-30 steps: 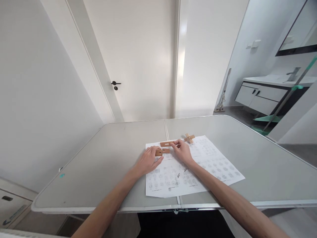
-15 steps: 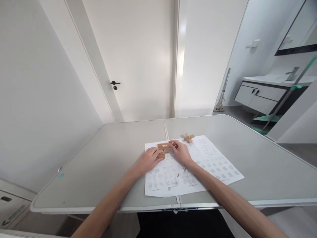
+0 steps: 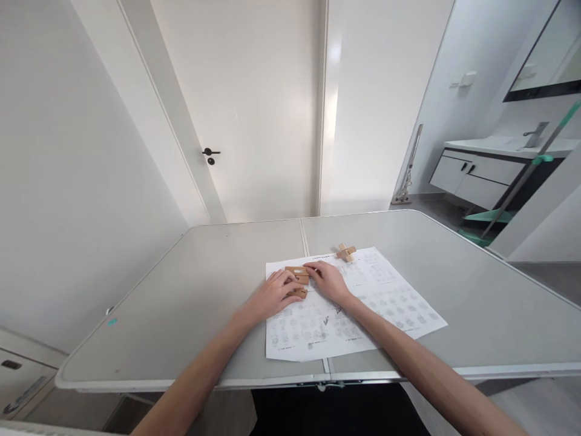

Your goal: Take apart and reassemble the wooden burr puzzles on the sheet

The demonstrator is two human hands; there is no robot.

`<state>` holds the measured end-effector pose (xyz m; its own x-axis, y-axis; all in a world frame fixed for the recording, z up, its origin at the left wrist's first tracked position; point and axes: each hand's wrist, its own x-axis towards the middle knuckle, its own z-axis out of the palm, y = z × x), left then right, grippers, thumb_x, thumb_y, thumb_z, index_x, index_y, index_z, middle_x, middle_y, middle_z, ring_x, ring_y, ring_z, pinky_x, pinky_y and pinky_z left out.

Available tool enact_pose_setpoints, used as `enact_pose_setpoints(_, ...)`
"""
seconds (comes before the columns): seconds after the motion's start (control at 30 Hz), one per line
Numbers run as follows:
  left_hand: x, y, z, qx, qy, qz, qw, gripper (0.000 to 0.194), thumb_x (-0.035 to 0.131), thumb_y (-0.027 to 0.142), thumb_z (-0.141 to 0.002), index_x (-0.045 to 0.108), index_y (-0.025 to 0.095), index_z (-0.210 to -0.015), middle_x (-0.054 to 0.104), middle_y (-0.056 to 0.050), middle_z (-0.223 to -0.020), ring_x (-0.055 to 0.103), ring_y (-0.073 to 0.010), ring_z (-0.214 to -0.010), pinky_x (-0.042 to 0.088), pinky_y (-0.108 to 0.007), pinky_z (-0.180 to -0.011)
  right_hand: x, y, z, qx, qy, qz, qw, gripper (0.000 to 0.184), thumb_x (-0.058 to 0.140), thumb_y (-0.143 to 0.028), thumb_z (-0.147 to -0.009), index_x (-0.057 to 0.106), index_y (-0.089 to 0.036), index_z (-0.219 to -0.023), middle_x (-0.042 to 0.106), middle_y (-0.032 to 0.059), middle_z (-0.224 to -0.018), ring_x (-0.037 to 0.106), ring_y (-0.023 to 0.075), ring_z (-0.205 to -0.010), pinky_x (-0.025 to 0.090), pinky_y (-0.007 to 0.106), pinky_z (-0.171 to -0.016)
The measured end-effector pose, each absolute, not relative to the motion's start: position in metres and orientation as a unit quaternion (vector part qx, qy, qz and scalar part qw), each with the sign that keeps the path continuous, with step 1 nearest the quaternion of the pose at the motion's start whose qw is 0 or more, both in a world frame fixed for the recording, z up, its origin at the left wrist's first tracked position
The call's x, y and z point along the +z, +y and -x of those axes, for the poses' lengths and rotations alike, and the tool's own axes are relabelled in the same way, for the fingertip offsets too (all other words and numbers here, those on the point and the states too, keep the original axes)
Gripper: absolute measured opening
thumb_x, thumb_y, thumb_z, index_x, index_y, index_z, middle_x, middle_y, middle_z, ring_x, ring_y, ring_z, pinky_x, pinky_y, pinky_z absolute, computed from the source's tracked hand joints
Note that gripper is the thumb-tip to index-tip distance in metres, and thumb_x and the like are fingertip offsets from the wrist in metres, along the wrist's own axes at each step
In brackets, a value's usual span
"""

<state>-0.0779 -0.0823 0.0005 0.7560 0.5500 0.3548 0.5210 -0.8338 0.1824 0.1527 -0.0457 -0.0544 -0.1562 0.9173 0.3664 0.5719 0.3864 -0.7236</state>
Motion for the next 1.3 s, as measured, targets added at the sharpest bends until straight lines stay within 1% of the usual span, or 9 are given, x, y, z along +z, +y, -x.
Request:
enact_pose_setpoints(0.1, 0.002, -0.083, 0.077, 0.202, 0.282, -0.937, 0.042, 0.021, 0.060, 0.042, -0.100, 0.071, 0.030, -0.114, 0.062, -0.007, -0.114, 0.058, -0.0241, -0.114, 0.049, -0.044, -0.102, -0.054, -0.047, -0.152, 0.204, -0.742, 0.510, 0.385, 0.029, 0.049, -0.030, -0.103, 0.076, -0.027, -0.115, 0.074, 0.0056, -0.111, 0.069, 0.0218, -0.099, 0.049, 0.033, -0.086)
enact_pose_setpoints(0.23, 0.000, -0.083, 0.077, 0.217, 0.294, -0.930, 0.050, 0.024, 0.068, 0.043, -0.095, 0.069, 0.029, -0.115, 0.060, -0.008, -0.123, 0.056, -0.0253, -0.121, 0.049, -0.045, -0.105, -0.053, -0.049, -0.151, 0.193, -0.755, 0.507, 0.369, 0.029, 0.049, -0.029, -0.103, 0.075, -0.028, -0.117, 0.072, 0.0054, -0.109, 0.068, 0.0205, -0.097, 0.048, 0.031, -0.084)
enact_pose_setpoints(0.33, -0.001, -0.082, 0.078, 0.230, 0.319, -0.918, 0.057, 0.042, 0.073, 0.045, -0.091, 0.062, 0.029, -0.128, 0.058, -0.009, -0.133, 0.053, -0.0278, -0.127, 0.047, -0.049, -0.109, -0.051, -0.052, -0.150, 0.191, -0.764, 0.498, 0.363, 0.029, 0.049, -0.030, -0.104, 0.076, -0.028, -0.117, 0.071, 0.0054, -0.110, 0.067, 0.0199, -0.098, 0.048, 0.031, -0.085)
enact_pose_setpoints(0.47, -0.005, -0.080, 0.079, 0.235, 0.342, -0.907, 0.067, 0.064, 0.074, 0.051, -0.088, 0.049, 0.028, -0.142, 0.052, -0.013, -0.147, 0.047, -0.0314, -0.138, 0.043, -0.053, -0.114, -0.048, -0.055, -0.150, 0.188, -0.777, 0.485, 0.355, 0.030, 0.048, -0.032, -0.105, 0.076, -0.030, -0.117, 0.069, 0.0046, -0.111, 0.067, 0.0187, -0.097, 0.049, 0.030, -0.084)
enact_pose_setpoints(0.57, -0.008, -0.077, 0.080, 0.239, 0.357, -0.900, 0.074, 0.071, 0.074, 0.054, -0.088, 0.044, 0.027, -0.146, 0.055, -0.013, -0.145, 0.052, -0.0317, -0.136, 0.045, -0.052, -0.112, -0.047, -0.057, -0.149, 0.178, -0.781, 0.485, 0.352, 0.031, 0.048, -0.033, -0.105, 0.077, -0.030, -0.116, 0.068, 0.0051, -0.110, 0.067, 0.0188, -0.098, 0.049, 0.030, -0.083)
enact_pose_setpoints(0.73, -0.014, -0.074, 0.081, 0.239, 0.380, -0.891, 0.069, 0.073, 0.074, 0.060, -0.085, 0.047, 0.025, -0.143, 0.061, -0.013, -0.138, 0.058, -0.0317, -0.127, 0.049, -0.051, -0.107, -0.048, -0.057, -0.149, 0.162, -0.784, 0.491, 0.344, 0.031, 0.046, -0.034, -0.106, 0.076, -0.027, -0.113, 0.066, 0.0060, -0.112, 0.066, 0.0187, -0.097, 0.050, 0.029, -0.080)
enact_pose_setpoints(0.93, -0.019, -0.068, 0.083, 0.247, 0.438, -0.863, 0.045, 0.073, 0.070, 0.066, -0.085, 0.050, 0.021, -0.138, 0.064, -0.013, -0.131, 0.060, -0.0320, -0.123, 0.049, -0.051, -0.104, -0.050, -0.057, -0.147, 0.159, -0.762, 0.514, 0.360, 0.030, 0.048, -0.032, -0.104, 0.066, -0.025, -0.127, 0.063, 0.0085, -0.123, 0.068, 0.0173, -0.088, 0.050, 0.029, -0.075)
enact_pose_setpoints(1.17, -0.034, -0.054, 0.092, 0.285, 0.519, -0.805, -0.034, 0.069, 0.068, 0.068, -0.084, 0.054, 0.019, -0.130, 0.066, -0.015, -0.126, 0.060, -0.0333, -0.120, 0.045, -0.051, -0.104, -0.047, -0.058, -0.147, 0.166, -0.760, 0.517, 0.358, 0.026, 0.052, -0.028, -0.100, 0.063, -0.023, -0.122, 0.062, 0.0079, -0.120, 0.067, 0.0169, -0.085, 0.049, 0.029, -0.074)
enact_pose_setpoints(1.3, -0.037, -0.053, 0.094, 0.306, 0.532, -0.787, -0.058, 0.065, 0.071, 0.064, -0.084, 0.054, 0.020, -0.129, 0.066, -0.014, -0.125, 0.060, -0.0339, -0.118, 0.044, -0.053, -0.103, -0.046, -0.060, -0.147, 0.166, -0.758, 0.519, 0.358, 0.022, 0.052, -0.027, -0.099, 0.064, -0.023, -0.118, 0.063, 0.0076, -0.119, 0.066, 0.0163, -0.083, 0.047, 0.029, -0.073)
